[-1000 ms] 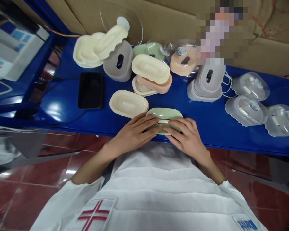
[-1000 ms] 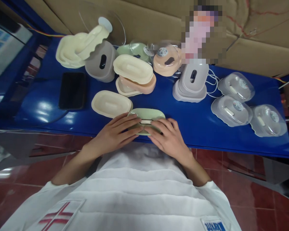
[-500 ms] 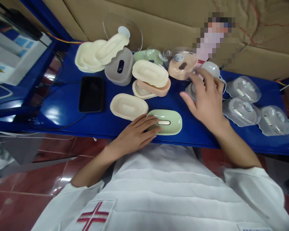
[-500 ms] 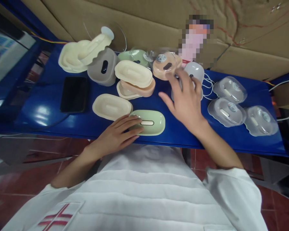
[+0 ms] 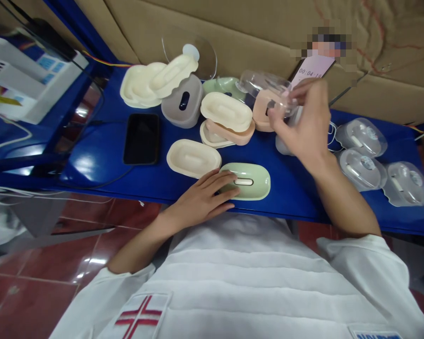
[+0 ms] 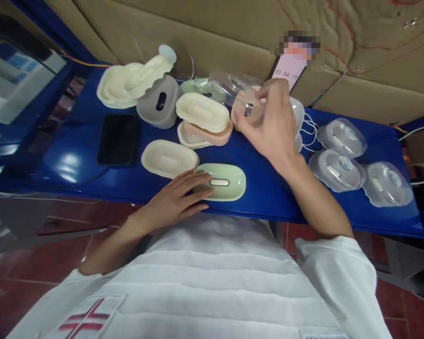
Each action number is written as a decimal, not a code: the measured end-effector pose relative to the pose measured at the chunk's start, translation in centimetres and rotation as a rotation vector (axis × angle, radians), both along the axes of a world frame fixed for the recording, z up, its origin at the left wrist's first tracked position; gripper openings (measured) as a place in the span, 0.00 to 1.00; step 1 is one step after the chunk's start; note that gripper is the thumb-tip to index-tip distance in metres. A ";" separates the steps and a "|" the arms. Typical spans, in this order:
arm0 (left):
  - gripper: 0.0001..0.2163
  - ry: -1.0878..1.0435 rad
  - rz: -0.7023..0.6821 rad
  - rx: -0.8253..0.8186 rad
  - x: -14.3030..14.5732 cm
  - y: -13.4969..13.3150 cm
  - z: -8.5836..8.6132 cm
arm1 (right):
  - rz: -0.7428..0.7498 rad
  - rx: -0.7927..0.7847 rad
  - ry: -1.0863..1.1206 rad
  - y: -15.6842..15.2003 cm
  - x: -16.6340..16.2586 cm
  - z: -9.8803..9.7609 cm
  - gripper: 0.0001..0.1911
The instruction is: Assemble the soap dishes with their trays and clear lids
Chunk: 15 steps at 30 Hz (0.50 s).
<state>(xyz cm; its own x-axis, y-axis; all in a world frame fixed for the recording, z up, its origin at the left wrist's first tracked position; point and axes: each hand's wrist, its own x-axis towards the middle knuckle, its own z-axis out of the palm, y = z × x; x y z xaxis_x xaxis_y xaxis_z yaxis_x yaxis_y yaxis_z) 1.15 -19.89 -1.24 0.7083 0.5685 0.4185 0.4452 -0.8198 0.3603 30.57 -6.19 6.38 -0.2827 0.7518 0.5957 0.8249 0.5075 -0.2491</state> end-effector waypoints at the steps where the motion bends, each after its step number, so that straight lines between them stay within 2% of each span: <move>1: 0.19 -0.017 0.010 0.005 -0.1 -0.1 -0.1 | 0.038 0.012 0.016 -1.5 0.4 0.3 0.26; 4: 0.29 -0.096 0.110 0.014 -0.5 -0.4 -0.4 | 0.137 -0.049 0.038 -6.7 1.5 -0.4 0.24; 6: 0.37 -0.155 0.171 0.006 -0.6 -0.5 -0.5 | 0.221 -0.132 0.069 -9.8 2.2 -1.9 0.25; 8: 0.42 -0.192 0.176 -0.015 -0.6 -0.5 -0.5 | 0.349 -0.197 0.118 -12.3 2.6 -3.7 0.29; 11: 0.41 -0.183 0.111 -0.052 -0.4 -0.3 -0.2 | 0.485 -0.296 0.162 -14.1 2.5 -5.9 0.32; 15: 0.32 -0.180 0.064 -0.050 -0.3 -0.1 0.1 | 0.534 -0.370 0.152 -14.4 1.8 -7.0 0.33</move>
<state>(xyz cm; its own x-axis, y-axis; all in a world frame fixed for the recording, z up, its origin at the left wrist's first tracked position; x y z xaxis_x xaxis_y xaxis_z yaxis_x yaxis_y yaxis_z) 0.88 -20.01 -1.12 0.5861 0.6333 0.5053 0.4202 -0.7709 0.4787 32.41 -20.55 -0.62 -0.6060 0.6943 0.3883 0.4259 0.6954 -0.5788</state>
